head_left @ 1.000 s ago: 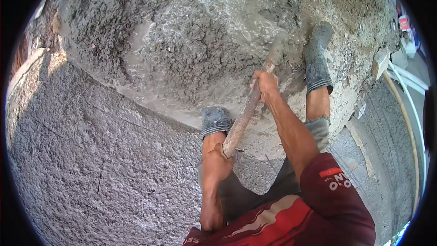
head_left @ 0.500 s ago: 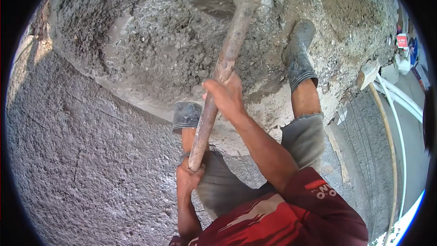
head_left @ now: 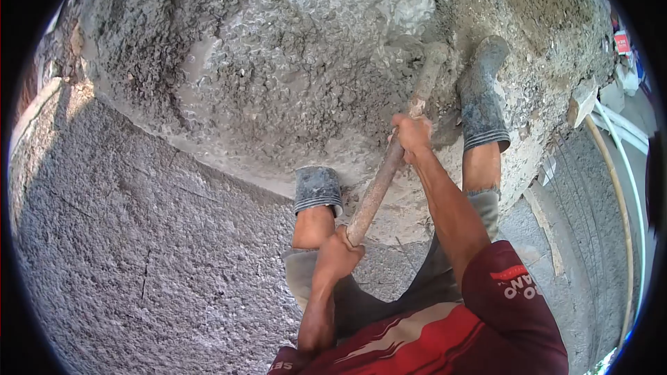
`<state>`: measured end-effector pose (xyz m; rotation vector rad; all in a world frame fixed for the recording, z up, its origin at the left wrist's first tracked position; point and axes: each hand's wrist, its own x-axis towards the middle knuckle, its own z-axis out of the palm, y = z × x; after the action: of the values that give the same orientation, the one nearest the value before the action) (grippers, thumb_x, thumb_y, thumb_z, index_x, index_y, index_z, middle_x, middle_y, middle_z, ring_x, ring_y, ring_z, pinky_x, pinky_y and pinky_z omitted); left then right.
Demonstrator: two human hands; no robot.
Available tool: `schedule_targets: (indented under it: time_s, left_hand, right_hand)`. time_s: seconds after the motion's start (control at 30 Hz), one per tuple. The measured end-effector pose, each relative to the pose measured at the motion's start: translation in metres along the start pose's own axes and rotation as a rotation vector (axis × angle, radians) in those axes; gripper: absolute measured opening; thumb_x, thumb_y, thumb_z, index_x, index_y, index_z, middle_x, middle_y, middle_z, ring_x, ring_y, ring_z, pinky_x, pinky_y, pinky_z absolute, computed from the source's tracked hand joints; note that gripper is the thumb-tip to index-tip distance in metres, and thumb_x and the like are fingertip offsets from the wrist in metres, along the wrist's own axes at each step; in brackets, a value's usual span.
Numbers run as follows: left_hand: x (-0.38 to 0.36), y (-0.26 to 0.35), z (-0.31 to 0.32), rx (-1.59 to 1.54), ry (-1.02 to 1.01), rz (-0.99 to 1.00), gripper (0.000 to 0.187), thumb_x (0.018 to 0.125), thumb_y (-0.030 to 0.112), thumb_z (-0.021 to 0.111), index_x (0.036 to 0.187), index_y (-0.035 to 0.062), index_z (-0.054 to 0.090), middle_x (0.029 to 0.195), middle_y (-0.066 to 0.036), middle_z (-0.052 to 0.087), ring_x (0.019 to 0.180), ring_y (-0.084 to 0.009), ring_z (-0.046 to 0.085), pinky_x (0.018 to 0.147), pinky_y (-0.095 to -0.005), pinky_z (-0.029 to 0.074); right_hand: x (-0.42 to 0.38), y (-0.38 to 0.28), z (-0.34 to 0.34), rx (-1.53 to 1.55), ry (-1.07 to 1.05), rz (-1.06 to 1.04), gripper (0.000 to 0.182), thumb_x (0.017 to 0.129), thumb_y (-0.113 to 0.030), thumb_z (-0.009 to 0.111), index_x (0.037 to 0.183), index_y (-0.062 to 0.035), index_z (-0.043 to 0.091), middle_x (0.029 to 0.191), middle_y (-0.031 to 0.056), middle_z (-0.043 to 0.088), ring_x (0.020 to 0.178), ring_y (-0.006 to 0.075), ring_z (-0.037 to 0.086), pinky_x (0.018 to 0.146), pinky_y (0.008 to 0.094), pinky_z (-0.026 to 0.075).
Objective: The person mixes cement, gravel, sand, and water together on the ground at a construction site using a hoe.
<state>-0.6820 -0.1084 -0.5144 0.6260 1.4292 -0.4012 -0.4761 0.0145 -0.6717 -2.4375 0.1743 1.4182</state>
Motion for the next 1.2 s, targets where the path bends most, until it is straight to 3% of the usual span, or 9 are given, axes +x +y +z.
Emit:
schedule_targets:
  time_s: [0.13,0.27,0.33,0.43,0.57,0.67,0.8,0.93,1.2]
  left_hand:
    - [-0.064,-0.008,-0.088,0.239,0.089,-0.071,0.039,0.072,0.022,0.07,0.098,-0.0045,0.06,0.077,-0.026,0.066,0.079,-0.0418,0.067,0.069,-0.0438,0.053]
    - [-0.13,-0.036,-0.12,0.236,0.184,-0.21,0.035,0.069,0.02,0.075,0.09,-0.0041,0.062,0.071,-0.021,0.066,0.066,-0.031,0.068,0.063,-0.0389,0.052]
    - [-0.153,-0.034,-0.113,0.092,0.263,-0.368,0.031,0.068,0.017,0.078,0.084,-0.0039,0.062,0.07,-0.017,0.067,0.063,-0.0188,0.064,0.062,-0.0356,0.051]
    - [-0.155,-0.052,-0.075,-0.027,0.272,-0.458,0.03,0.068,0.018,0.077,0.084,-0.0033,0.062,0.07,-0.015,0.066,0.063,-0.0183,0.062,0.061,-0.0354,0.051]
    - [-0.083,0.005,-0.031,-0.141,0.323,-0.223,0.03,0.071,0.019,0.075,0.09,-0.0011,0.062,0.076,-0.018,0.069,0.073,-0.0266,0.071,0.067,-0.0368,0.053]
    - [0.029,0.064,-0.008,-0.354,0.276,0.134,0.03,0.074,0.015,0.072,0.096,-0.0011,0.06,0.078,-0.016,0.068,0.069,-0.0232,0.067,0.065,-0.0341,0.051]
    - [0.107,0.146,-0.002,-0.452,0.125,0.163,0.037,0.073,0.015,0.073,0.103,-0.0011,0.059,0.079,-0.012,0.064,0.069,-0.0183,0.059,0.065,-0.0321,0.049]
    - [0.095,0.101,-0.018,-0.371,0.191,0.149,0.039,0.073,0.016,0.072,0.105,-0.0014,0.06,0.082,-0.016,0.066,0.073,-0.0211,0.063,0.068,-0.0336,0.05]
    - [-0.066,-0.031,-0.058,-0.178,0.192,-0.148,0.039,0.072,0.021,0.076,0.1,-0.0026,0.062,0.079,-0.019,0.067,0.073,-0.0272,0.068,0.069,-0.0364,0.052]
  right_hand:
    - [-0.056,0.043,0.052,0.155,-0.099,0.14,0.021,0.069,-0.001,0.065,0.085,0.0078,0.055,0.074,0.0169,0.055,0.054,0.0255,0.054,0.045,0.0406,0.044]
    - [-0.125,0.066,0.09,0.148,-0.289,0.291,0.019,0.071,-0.003,0.065,0.085,0.0042,0.054,0.069,0.0114,0.052,0.053,0.024,0.054,0.046,0.04,0.047]
    - [-0.143,0.09,0.106,0.076,-0.369,0.186,0.023,0.073,-0.005,0.066,0.091,0.0046,0.055,0.072,0.0101,0.053,0.056,0.0229,0.056,0.048,0.0392,0.048]
    - [-0.152,0.088,0.096,-0.047,-0.466,-0.077,0.028,0.073,-0.009,0.066,0.093,0.0055,0.054,0.074,0.0111,0.058,0.06,0.0235,0.059,0.053,0.0411,0.048]
    - [-0.121,-0.041,0.054,0.02,-0.528,-0.204,0.03,0.075,-0.009,0.065,0.097,0.0051,0.052,0.075,0.0096,0.057,0.062,0.0174,0.058,0.051,0.033,0.048]
    - [-0.044,-0.143,0.052,-0.019,-0.461,-0.471,0.03,0.075,-0.005,0.067,0.097,0.0069,0.05,0.075,0.0095,0.056,0.058,0.0177,0.058,0.049,0.0315,0.052]
    - [0.055,-0.213,0.06,-0.095,-0.33,-0.51,0.026,0.076,-0.006,0.065,0.094,0.0089,0.054,0.074,0.0129,0.058,0.057,0.0197,0.059,0.049,0.0341,0.051]
    - [0.063,-0.16,0.079,-0.173,-0.254,-0.294,0.023,0.074,-0.006,0.067,0.087,0.0067,0.053,0.07,0.0113,0.056,0.051,0.0194,0.057,0.046,0.0339,0.051]
    - [-0.076,0.013,0.105,-0.085,-0.334,-0.017,0.02,0.071,-0.004,0.065,0.082,0.0065,0.054,0.071,0.0121,0.053,0.052,0.023,0.055,0.045,0.0375,0.049]
